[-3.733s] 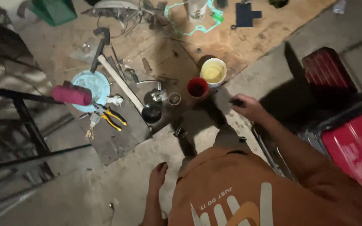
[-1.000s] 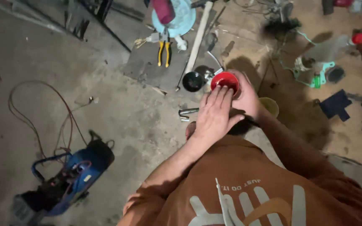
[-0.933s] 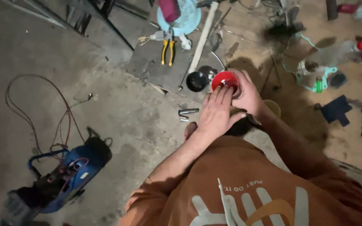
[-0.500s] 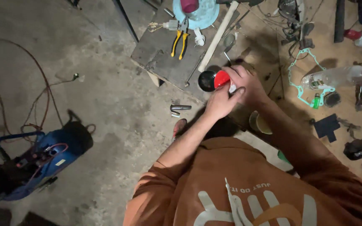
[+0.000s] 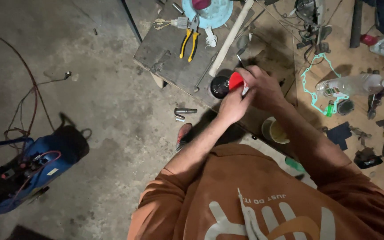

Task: The person cleans small metal carburetor parts by dipping them into a red cup containing a liquid and then placing them into a yellow cup. They also handle a black cylindrical object and a white container, moving them around the cluttered workbench.

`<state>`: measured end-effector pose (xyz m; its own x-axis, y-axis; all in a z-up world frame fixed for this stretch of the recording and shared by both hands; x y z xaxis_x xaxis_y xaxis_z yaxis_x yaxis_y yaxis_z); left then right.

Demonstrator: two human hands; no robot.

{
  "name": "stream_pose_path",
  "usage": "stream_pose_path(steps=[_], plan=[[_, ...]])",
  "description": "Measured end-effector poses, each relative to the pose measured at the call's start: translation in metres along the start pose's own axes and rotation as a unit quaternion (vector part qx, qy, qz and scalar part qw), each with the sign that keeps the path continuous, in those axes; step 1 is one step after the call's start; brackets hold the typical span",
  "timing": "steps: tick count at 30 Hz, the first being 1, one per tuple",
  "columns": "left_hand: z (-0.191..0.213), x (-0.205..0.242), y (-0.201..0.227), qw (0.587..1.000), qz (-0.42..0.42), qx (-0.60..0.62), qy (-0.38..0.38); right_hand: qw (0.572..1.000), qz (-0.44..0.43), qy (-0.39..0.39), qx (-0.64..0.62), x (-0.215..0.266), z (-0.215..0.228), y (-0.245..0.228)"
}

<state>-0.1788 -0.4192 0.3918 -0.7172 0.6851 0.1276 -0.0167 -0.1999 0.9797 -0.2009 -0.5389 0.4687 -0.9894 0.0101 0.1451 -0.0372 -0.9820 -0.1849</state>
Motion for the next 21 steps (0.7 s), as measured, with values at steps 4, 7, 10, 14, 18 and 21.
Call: stream_pose_path(steps=[4, 7, 10, 14, 18, 21], plan=[[-0.002, -0.001, -0.003, 1.0, 0.0, 0.005, 0.002, 1.0, 0.01, 0.009, -0.003, 0.0, 0.01, -0.006], [-0.003, -0.001, -0.004, 1.0, -0.002, 0.012, 0.002, 1.0, 0.008, 0.014, 0.007, 0.0, 0.012, -0.008], [-0.003, -0.001, -0.005, 1.0, -0.014, 0.011, 0.007, 1.0, 0.004, 0.012, 0.022, 0.002, 0.01, -0.006], [-0.004, -0.001, -0.004, 1.0, 0.003, 0.012, 0.001, 0.999, 0.018, 0.027, 0.036, 0.003, 0.011, -0.006], [-0.002, 0.002, 0.002, 1.0, -0.015, 0.026, 0.005, 0.998, 0.022, 0.03, 0.05, 0.004, 0.021, -0.015], [-0.006, 0.001, -0.007, 0.999, -0.033, 0.013, 0.015, 0.998, 0.024, 0.035, 0.055, 0.004, 0.016, -0.01]])
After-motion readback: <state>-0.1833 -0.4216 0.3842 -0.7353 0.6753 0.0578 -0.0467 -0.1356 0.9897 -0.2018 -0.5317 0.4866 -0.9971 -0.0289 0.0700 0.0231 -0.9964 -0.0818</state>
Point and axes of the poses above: each hand's wrist, its own x-axis away from the middle knuckle, its own z-axis out of the back of the hand, y = z × x, the point moved 2 cm from there along -x, towards the middle knuckle, and after that the axes turned 2 degrees about -y, right-handed, at the moved point
